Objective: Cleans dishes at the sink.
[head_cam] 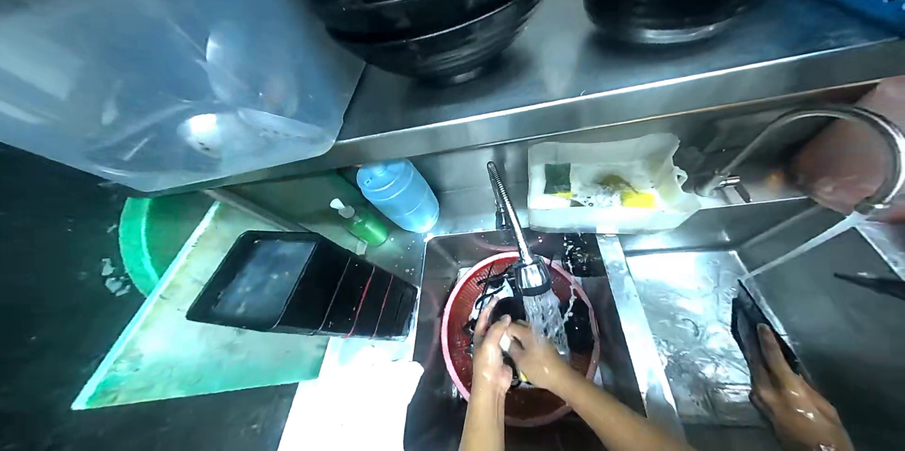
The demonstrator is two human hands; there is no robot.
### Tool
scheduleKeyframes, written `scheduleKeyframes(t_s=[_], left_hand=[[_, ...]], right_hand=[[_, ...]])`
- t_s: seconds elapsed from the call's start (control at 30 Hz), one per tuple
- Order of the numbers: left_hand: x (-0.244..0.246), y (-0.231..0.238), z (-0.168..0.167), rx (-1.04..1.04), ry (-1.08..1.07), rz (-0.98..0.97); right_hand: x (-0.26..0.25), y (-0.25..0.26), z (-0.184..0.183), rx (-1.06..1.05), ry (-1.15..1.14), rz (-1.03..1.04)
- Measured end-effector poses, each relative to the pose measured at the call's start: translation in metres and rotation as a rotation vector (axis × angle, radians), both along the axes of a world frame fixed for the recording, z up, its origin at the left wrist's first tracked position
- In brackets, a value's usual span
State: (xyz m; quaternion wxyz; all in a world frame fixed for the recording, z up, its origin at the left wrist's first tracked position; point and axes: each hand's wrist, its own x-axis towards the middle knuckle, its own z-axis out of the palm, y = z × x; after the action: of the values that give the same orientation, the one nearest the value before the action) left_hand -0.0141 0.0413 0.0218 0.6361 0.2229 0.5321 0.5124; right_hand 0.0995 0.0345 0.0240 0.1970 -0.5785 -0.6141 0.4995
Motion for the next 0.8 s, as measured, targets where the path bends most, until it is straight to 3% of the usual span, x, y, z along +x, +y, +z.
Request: scheduleKeyframes(t_s=[0.07, 0.17, 0.23, 0.3, 0.4, 0.47, 0.53, 0.57, 0.6, 0.67, 0.8], left_hand=[[0.004, -0.003, -0.012, -0.046, -0.001, 0.168], [0.009, -0.007, -0.023, -0.399, -0.041, 0.368], [0.018, -0.006, -0.023, -0.576, -0.105, 0.273], [0.028, -0.013, -0.023, -0.619, -0.177, 0.087], [0.040, -0.025, -0.018, -0.638, -0.109, -0.215], [0.045, -0.025, -0.017, -0.613, -0.113, -0.334], [0.063, -0.027, -0.028, -0.675, -0.277, -0.180], [0.077, -0.028, -0.035, -0.699, -0.325, -0.076], [0.088, -0.029, -0.043, -0.691, -0.280, -0.028], [0.107, -0.031, -0.061, -0.645, 0.124, -0.088], [0.116, -0.033, -0.046, -0.439, 0.487, -0.379]], right_hand=[[0.004, -0.006, 0.005, -0.022, 0.096, 0.048], [0.007, -0.035, -0.001, 0.160, -0.023, -0.027], [0.011, -0.040, -0.014, 0.303, -0.028, -0.239], [0.022, -0.024, -0.014, 0.341, 0.031, -0.379], [0.056, 0.011, 0.009, -0.006, 0.186, -0.389], [0.076, 0.023, -0.004, -0.300, 0.421, -0.438], [0.082, 0.008, -0.024, -0.474, 0.624, -0.690], [0.079, -0.003, -0.031, -0.466, 0.641, -0.812], [0.074, -0.014, -0.036, -0.418, 0.603, -0.900], [0.066, -0.031, -0.040, -0.272, 0.489, -0.946], [0.094, -0.037, -0.027, 0.057, 0.154, -0.742]])
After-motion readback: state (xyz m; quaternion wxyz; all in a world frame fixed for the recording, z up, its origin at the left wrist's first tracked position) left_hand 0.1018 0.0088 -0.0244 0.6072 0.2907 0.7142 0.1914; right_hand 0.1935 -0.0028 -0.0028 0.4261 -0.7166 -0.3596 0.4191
